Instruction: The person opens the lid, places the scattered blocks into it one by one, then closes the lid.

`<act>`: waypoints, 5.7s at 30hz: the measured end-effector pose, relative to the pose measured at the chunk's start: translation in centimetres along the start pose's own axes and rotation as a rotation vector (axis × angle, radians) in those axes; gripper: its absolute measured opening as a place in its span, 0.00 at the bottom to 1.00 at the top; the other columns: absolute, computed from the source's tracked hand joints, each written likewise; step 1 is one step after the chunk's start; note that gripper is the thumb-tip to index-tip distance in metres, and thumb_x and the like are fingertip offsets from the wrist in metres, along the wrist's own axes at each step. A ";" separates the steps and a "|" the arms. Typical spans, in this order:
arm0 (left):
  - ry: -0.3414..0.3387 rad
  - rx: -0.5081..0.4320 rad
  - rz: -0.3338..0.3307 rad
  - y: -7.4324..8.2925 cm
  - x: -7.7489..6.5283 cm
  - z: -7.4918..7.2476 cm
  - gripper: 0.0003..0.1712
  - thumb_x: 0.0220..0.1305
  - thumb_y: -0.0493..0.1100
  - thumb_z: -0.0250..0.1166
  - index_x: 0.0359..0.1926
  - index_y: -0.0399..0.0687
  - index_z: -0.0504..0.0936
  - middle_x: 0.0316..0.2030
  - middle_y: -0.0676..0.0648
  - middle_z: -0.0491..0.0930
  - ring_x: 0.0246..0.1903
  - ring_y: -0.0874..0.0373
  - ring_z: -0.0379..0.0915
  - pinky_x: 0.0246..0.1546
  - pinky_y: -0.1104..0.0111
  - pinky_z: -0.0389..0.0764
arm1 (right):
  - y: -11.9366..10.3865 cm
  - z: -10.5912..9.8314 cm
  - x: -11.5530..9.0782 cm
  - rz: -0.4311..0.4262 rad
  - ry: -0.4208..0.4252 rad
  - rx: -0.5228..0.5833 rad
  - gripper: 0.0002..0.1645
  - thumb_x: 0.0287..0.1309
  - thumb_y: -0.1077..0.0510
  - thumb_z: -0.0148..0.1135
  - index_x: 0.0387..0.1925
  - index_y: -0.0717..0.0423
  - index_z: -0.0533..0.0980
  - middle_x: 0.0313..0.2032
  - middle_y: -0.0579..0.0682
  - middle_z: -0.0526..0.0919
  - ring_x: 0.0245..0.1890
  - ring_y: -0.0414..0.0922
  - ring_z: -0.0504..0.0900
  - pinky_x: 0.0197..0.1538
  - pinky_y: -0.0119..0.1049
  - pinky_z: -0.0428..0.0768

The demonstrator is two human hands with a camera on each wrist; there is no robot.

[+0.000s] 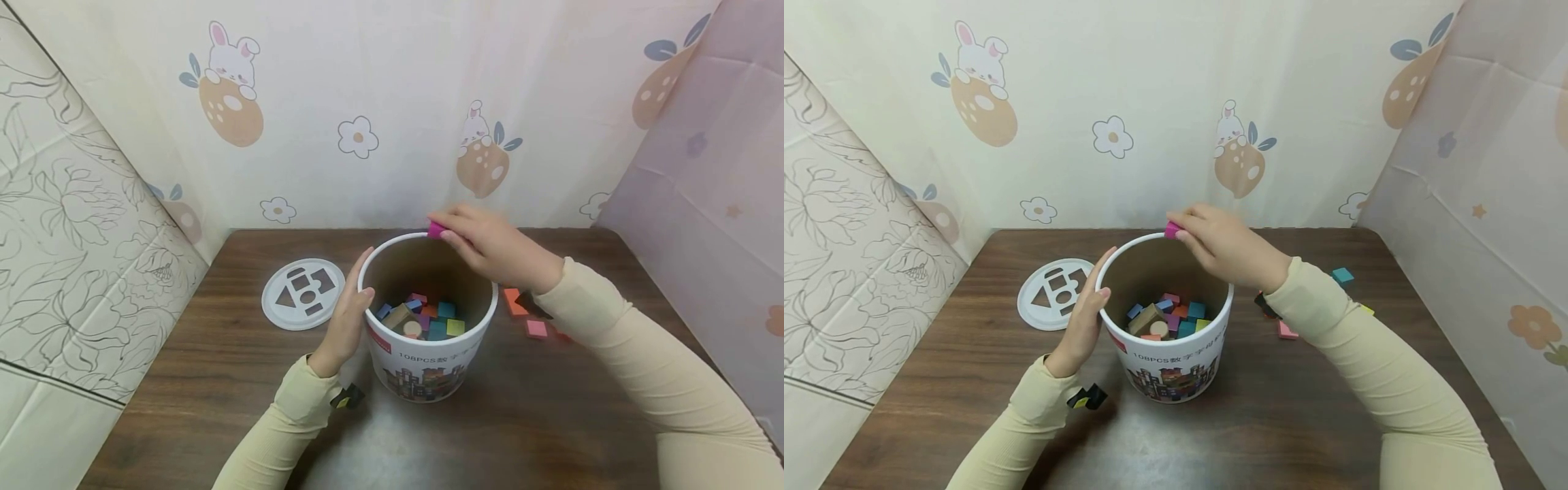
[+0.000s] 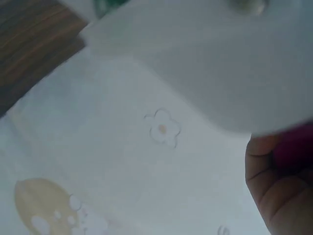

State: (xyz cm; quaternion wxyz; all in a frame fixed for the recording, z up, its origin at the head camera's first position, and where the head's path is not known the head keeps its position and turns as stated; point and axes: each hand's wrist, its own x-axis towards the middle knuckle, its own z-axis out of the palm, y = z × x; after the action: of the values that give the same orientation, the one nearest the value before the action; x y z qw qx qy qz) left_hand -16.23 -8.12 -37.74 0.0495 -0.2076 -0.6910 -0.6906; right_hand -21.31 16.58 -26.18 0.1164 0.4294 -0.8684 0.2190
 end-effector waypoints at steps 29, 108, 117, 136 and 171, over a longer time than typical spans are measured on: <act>-0.022 0.013 0.007 0.0 0.0 -0.1 0.39 0.65 0.46 0.43 0.77 0.51 0.48 0.76 0.47 0.50 0.74 0.48 0.48 0.72 0.44 0.56 | -3.2 3.0 0.8 -0.131 -0.259 -0.048 0.27 0.61 0.50 0.65 0.60 0.56 0.76 0.44 0.47 0.82 0.41 0.40 0.80 0.52 0.37 0.83; -0.014 -0.034 0.022 -0.1 0.0 0.0 0.41 0.66 0.52 0.48 0.77 0.48 0.49 0.74 0.44 0.53 0.72 0.46 0.51 0.70 0.41 0.56 | 17.3 12.8 -6.0 0.661 -0.199 -0.066 0.14 0.62 0.55 0.55 0.37 0.56 0.84 0.35 0.57 0.87 0.38 0.57 0.83 0.46 0.58 0.81; -0.015 -0.031 0.028 0.1 0.0 0.0 0.43 0.66 0.55 0.48 0.76 0.44 0.47 0.74 0.43 0.53 0.72 0.45 0.51 0.70 0.41 0.56 | 16.4 11.7 -6.0 0.729 -0.260 0.012 0.11 0.61 0.54 0.58 0.33 0.52 0.84 0.32 0.53 0.87 0.33 0.51 0.84 0.38 0.50 0.84; -0.007 -0.015 0.011 0.2 0.0 0.1 0.41 0.65 0.51 0.46 0.77 0.49 0.49 0.75 0.44 0.52 0.72 0.45 0.50 0.71 0.41 0.55 | 14.4 8.3 -4.7 0.657 -0.159 -0.098 0.26 0.66 0.55 0.54 0.60 0.68 0.72 0.51 0.67 0.76 0.52 0.63 0.77 0.55 0.61 0.77; -0.006 -0.015 0.011 0.1 -0.1 0.0 0.39 0.64 0.48 0.44 0.77 0.50 0.49 0.74 0.45 0.53 0.72 0.46 0.51 0.71 0.41 0.55 | 0.9 -0.6 -1.2 0.162 0.108 -0.017 0.24 0.57 0.62 0.67 0.56 0.61 0.78 0.41 0.54 0.79 0.40 0.47 0.75 0.41 0.44 0.82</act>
State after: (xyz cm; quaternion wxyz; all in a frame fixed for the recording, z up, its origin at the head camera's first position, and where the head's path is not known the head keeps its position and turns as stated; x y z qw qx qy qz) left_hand -16.07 -8.11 -37.69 0.0497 -0.2141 -0.6847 -0.6949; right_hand -21.28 18.25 -26.38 0.1487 0.3442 -0.8945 0.2433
